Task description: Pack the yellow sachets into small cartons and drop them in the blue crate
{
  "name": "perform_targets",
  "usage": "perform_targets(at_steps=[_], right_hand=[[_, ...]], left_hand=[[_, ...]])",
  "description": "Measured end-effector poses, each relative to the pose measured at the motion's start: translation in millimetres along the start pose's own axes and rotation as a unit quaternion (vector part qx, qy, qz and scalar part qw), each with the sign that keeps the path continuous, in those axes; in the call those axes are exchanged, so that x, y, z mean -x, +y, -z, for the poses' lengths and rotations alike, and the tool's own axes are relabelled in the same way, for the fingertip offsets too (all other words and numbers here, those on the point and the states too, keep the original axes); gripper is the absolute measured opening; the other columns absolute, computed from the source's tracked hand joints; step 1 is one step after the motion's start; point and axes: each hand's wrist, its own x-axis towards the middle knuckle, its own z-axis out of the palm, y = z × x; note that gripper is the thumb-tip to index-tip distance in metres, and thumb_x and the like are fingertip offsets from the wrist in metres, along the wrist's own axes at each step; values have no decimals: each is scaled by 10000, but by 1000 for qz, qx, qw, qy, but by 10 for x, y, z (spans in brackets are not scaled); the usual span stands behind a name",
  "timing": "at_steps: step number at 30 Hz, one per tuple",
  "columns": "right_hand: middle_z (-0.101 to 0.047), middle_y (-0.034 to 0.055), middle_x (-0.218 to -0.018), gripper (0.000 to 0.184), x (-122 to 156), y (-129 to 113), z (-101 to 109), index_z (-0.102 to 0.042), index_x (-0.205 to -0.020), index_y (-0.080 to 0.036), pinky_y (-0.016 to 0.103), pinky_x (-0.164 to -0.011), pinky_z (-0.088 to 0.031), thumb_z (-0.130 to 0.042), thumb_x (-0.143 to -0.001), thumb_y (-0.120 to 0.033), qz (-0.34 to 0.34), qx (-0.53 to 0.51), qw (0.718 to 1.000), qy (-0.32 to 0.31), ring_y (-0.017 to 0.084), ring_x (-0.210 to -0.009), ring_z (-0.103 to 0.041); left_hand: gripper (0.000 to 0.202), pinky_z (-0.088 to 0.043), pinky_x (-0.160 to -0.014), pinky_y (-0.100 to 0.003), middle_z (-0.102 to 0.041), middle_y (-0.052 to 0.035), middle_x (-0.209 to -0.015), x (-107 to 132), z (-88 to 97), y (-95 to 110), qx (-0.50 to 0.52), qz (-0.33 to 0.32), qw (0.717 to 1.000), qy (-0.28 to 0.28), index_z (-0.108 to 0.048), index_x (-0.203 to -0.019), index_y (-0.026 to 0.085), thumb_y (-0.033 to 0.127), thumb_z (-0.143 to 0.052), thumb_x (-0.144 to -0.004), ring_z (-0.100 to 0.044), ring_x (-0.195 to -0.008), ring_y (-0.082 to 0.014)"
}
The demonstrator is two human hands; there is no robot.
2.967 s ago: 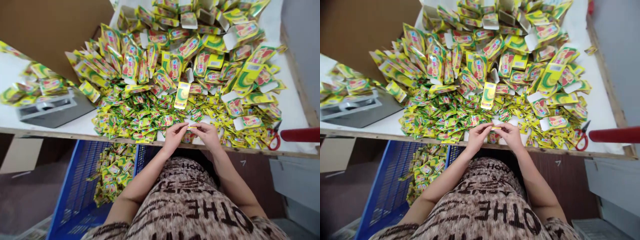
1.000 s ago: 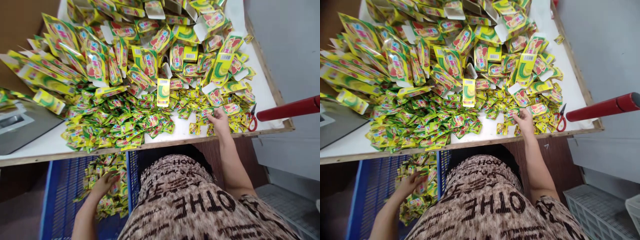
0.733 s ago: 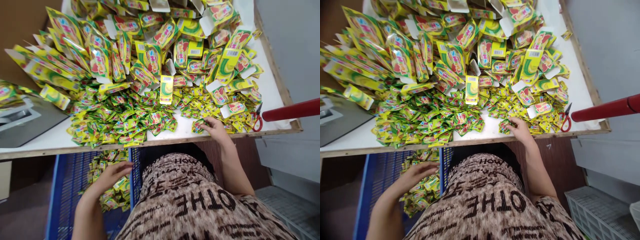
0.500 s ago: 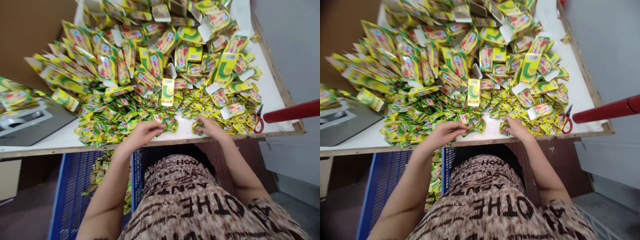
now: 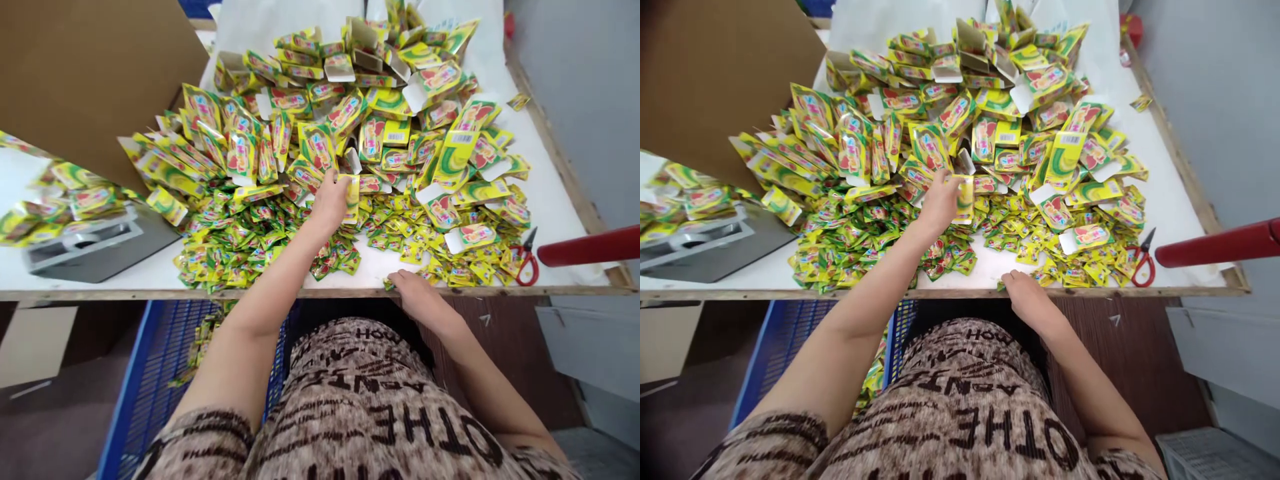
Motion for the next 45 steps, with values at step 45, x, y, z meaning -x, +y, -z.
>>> perform_targets(at_steps=[45], right_hand=[[-624,114,-1110,190,-492,-95,503,-717,-824,-203,418,-931,-439,-567,-929,-255,122,-140,963,193,256,-1056,-527]], left_hand=[[342,-513,-872,-303,-691,-56,-982,1522,-315,462,592,145,782,-135,-593,-960,164,357,-770,-739,-658,-932,-175]])
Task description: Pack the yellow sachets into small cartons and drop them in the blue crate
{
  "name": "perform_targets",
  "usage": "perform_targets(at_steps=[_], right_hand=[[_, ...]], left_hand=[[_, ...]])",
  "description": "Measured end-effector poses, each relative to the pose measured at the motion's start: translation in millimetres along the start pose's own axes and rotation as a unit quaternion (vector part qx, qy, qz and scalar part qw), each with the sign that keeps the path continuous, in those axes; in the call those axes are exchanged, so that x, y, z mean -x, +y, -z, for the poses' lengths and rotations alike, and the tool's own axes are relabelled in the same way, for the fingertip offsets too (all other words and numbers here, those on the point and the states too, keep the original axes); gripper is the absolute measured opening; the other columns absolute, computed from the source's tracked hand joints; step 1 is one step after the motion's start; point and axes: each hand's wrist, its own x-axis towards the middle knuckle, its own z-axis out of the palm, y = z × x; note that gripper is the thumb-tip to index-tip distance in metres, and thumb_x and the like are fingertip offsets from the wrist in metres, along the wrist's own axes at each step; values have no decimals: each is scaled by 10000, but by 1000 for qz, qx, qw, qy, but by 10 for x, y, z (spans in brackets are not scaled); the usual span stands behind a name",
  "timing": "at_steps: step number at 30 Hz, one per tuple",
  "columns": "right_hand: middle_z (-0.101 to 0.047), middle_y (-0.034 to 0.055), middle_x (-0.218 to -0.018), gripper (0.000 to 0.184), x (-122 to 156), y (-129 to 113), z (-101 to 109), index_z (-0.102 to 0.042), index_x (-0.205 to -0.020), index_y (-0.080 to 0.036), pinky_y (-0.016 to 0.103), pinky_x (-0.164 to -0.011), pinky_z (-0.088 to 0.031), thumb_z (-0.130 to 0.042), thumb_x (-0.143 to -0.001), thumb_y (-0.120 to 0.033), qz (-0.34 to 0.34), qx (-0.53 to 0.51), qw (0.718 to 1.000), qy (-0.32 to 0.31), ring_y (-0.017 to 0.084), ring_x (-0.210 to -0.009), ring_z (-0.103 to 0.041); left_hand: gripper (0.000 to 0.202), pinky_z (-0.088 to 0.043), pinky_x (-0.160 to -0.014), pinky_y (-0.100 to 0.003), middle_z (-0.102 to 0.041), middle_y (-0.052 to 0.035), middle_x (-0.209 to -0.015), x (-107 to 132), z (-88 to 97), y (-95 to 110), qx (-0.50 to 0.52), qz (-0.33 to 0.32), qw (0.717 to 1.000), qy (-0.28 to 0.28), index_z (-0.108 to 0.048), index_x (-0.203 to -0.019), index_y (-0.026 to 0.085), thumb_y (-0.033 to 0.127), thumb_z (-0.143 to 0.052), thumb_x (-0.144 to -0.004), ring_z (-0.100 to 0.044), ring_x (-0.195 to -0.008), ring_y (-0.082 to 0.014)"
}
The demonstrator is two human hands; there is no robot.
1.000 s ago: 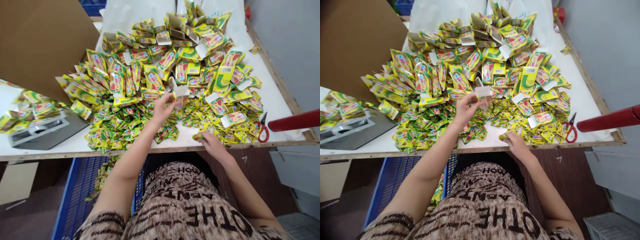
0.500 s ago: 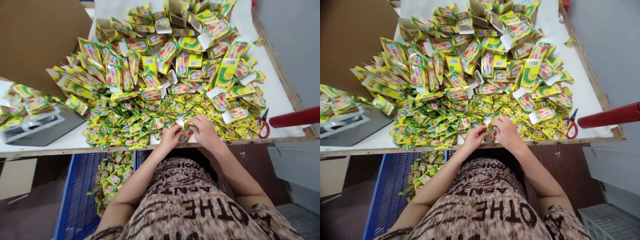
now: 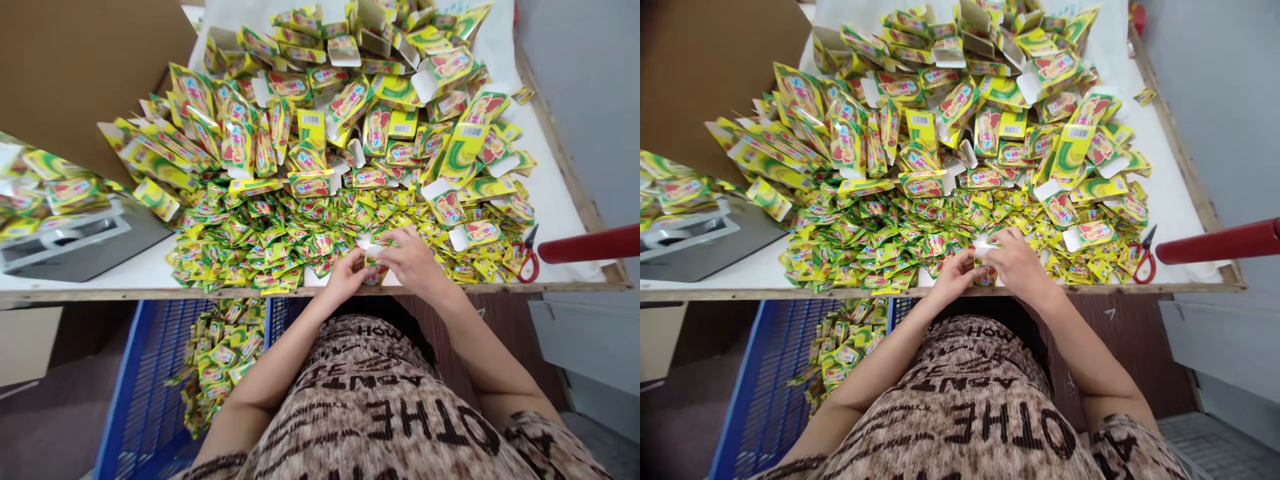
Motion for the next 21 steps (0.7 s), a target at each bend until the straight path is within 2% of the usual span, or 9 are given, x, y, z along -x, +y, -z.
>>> perform_targets(at_steps=[3,5,7,8,10,12,14,17,21], right_hand=[[-611,107,-1211,172,77,36,-94,-745,-857,-224,477,-999,-417,-593,-917,-279,11,-57,998,-26,277,-1165,-493],[-619,88,-1206,172,155,58,-142,-736,-983,-246,448,-976,-451,-576,-928,-282,-46,-141,988,46,245,-1141,-534],[-659,62,-1074,187,231,73,-198,-706,-1052,-249,363,-810,-525,-606,-906,-312,-148,-244,949,135,196,-947,-613],[-668,42,-956,193,261,77,-233,-697,-1031,-235,309,-675,-526,-636,-880,-338,-199,-304,919,150,167,-794,-620],[-616,-16,-712,220,295,72,-314,-679,-935,-208,235,-462,-430,-703,-809,-388,-267,-422,860,106,114,-539,-530],[-530,-59,-565,236,292,59,-385,-670,-875,-197,207,-380,-342,-724,-778,-405,-290,-489,821,47,84,-427,-436],[-541,-56,-572,234,266,52,-425,-702,-924,-197,200,-374,-334,-715,-790,-388,-284,-479,828,58,71,-411,-430],[-647,-2,-751,249,218,56,-425,-752,-1000,-212,214,-416,-398,-680,-830,-379,-242,-431,862,112,61,-444,-488],[-712,44,-896,253,167,45,-417,-779,-938,-211,239,-466,-479,-699,-811,-415,-231,-436,862,118,81,-502,-540]], left_hand=[[380,-506,-880,-308,-701,-68,-996,22,28,14,-35,-2,999,5,-638,-1002,154,411,-759,-750,-650,-958,-193],[366,-495,-901,-314,-709,-74,-1020,45,48,35,-64,2,998,17,-669,-1034,151,440,-694,-810,-640,-986,-201],[352,-481,-919,-319,-717,-77,-1041,66,66,58,-67,20,997,38,-701,-1035,151,449,-615,-869,-633,-1000,-200],[343,-478,-920,-319,-723,-74,-1033,71,73,69,-50,36,997,50,-716,-1017,149,441,-609,-874,-636,-988,-197],[289,-483,-899,-311,-740,-63,-970,70,80,96,1,79,995,54,-739,-950,144,395,-684,-819,-653,-926,-188],[252,-495,-868,-297,-750,-45,-902,54,78,130,40,113,992,37,-751,-915,148,311,-776,-724,-665,-856,-174],[269,-507,-856,-293,-758,-37,-897,34,66,165,51,107,992,39,-758,-926,164,268,-804,-682,-675,-838,-169],[276,-519,-896,-321,-768,-54,-979,23,37,194,5,39,993,115,-770,-961,189,296,-792,-708,-691,-915,-192],[236,-519,-945,-348,-768,-72,-1020,31,0,165,-94,-19,982,162,-782,-955,196,328,-752,-762,-694,-978,-212]])
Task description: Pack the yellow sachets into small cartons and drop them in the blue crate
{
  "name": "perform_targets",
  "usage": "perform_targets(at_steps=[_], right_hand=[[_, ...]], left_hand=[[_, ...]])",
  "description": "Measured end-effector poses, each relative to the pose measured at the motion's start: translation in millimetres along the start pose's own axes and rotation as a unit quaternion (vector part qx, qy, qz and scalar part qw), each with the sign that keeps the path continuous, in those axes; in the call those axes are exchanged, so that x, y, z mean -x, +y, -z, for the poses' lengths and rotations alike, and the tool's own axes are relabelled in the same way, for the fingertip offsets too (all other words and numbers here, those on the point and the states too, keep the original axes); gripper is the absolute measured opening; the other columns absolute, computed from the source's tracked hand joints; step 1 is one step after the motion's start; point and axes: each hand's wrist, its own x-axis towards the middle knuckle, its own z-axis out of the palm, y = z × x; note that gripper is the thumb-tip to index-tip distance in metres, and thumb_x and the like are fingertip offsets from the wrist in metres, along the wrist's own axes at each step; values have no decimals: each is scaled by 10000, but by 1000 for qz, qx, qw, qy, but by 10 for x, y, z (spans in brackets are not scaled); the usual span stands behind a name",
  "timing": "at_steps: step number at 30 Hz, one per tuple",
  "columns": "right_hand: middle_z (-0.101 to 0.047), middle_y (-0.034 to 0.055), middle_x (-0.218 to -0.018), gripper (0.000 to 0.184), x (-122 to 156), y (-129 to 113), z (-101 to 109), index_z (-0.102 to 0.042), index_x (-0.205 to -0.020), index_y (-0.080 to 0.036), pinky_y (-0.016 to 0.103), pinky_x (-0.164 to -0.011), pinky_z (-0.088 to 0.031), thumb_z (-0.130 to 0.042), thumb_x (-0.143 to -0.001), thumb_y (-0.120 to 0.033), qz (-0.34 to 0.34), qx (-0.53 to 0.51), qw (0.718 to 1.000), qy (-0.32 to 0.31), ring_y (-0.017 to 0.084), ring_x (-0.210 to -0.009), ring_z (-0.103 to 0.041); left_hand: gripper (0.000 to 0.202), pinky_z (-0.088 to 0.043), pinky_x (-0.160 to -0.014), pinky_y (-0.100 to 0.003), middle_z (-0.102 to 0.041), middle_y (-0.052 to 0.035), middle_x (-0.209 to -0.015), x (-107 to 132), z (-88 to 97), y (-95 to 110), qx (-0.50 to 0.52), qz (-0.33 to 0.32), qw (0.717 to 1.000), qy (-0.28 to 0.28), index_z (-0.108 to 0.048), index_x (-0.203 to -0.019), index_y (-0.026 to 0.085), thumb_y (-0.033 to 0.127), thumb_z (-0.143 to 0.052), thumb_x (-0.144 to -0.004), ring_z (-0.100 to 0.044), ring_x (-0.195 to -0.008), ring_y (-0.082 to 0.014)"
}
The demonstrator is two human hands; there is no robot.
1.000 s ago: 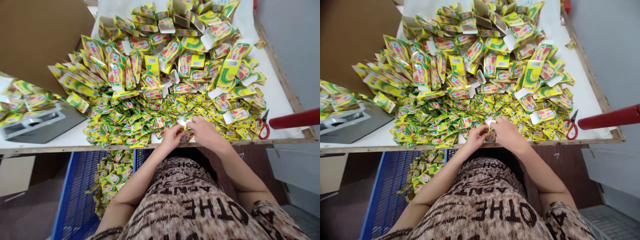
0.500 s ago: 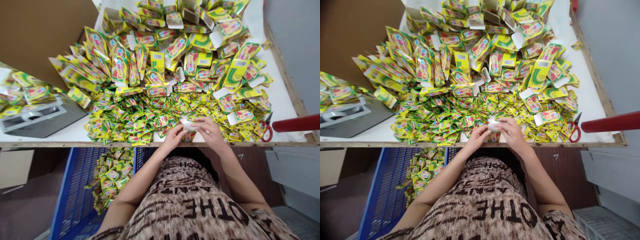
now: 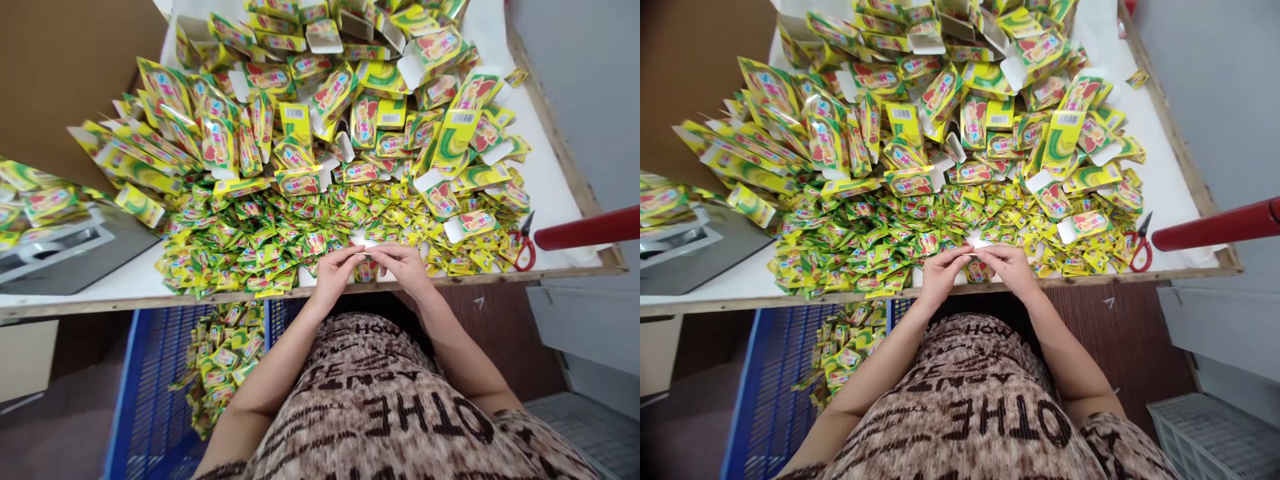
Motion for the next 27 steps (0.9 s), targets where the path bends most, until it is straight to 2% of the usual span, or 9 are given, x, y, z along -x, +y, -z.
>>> perform_targets(at_steps=[4,7,9,15,18,20,23,25,27], right_hand=[[-677,12,-685,280,-8,17,-81,-761,-880,-181,230,-427,-472,-783,-710,-403,-23,-28,998,45,100,-480,-541],[-633,-7,-580,267,-29,53,-115,-754,-820,-163,222,-391,-435,-792,-696,-396,-21,-31,997,74,92,-425,-512],[-621,-12,-545,276,-69,76,-101,-759,-809,-158,224,-381,-426,-800,-684,-401,-21,-34,997,67,90,-401,-500],[-612,-10,-520,320,-201,83,11,-752,-740,-155,251,-383,-461,-826,-639,-450,-34,-40,999,5,111,-377,-524],[-646,7,-599,282,-143,73,19,-757,-810,-172,261,-439,-496,-789,-719,-436,23,34,999,12,122,-449,-565],[-690,38,-758,214,-40,100,-13,-757,-874,-197,277,-531,-542,-766,-770,-383,95,100,990,36,148,-601,-634],[-685,74,-993,129,164,207,-105,-748,-964,-243,326,-734,-582,-665,-872,-280,206,194,955,89,186,-886,-665],[-664,83,-1057,181,275,293,-145,-734,-1029,-264,335,-786,-575,-602,-911,-226,254,236,931,110,179,-919,-652],[-646,84,-1100,223,317,356,-105,-717,-1082,-277,329,-778,-571,-578,-922,-208,273,263,920,100,170,-894,-644]], left_hand=[[303,-544,-840,-305,-764,-68,-992,-24,-34,-46,19,-15,1000,-7,-752,-1052,194,335,-737,-784,-697,-883,-176],[211,-526,-766,-263,-756,-61,-897,-63,-26,-47,-15,-55,998,-15,-772,-943,181,322,-738,-790,-676,-810,-152],[167,-517,-745,-256,-748,-60,-865,-87,3,-36,-36,-79,996,-32,-778,-887,181,317,-727,-805,-668,-795,-150],[173,-532,-806,-289,-758,-75,-934,-119,69,-23,-54,-107,989,-88,-781,-951,202,305,-700,-838,-685,-857,-167],[167,-548,-816,-299,-764,-74,-930,-99,70,-37,-70,-130,986,-78,-777,-967,203,285,-681,-857,-694,-858,-166],[170,-555,-842,-308,-767,-72,-948,-66,91,-64,-94,-171,978,-73,-769,-997,211,258,-662,-873,-702,-879,-164],[238,-556,-918,-326,-748,-82,-1080,3,155,-149,-147,-255,952,-83,-738,-1090,229,222,-677,-860,-701,-989,-173],[308,-551,-957,-339,-713,-90,-1183,44,177,-226,-173,-290,936,-98,-705,-1155,240,208,-686,-850,-684,-1067,-179],[318,-550,-970,-352,-698,-92,-1212,66,153,-287,-178,-292,933,-110,-687,-1177,242,204,-668,-862,-673,-1095,-180]])
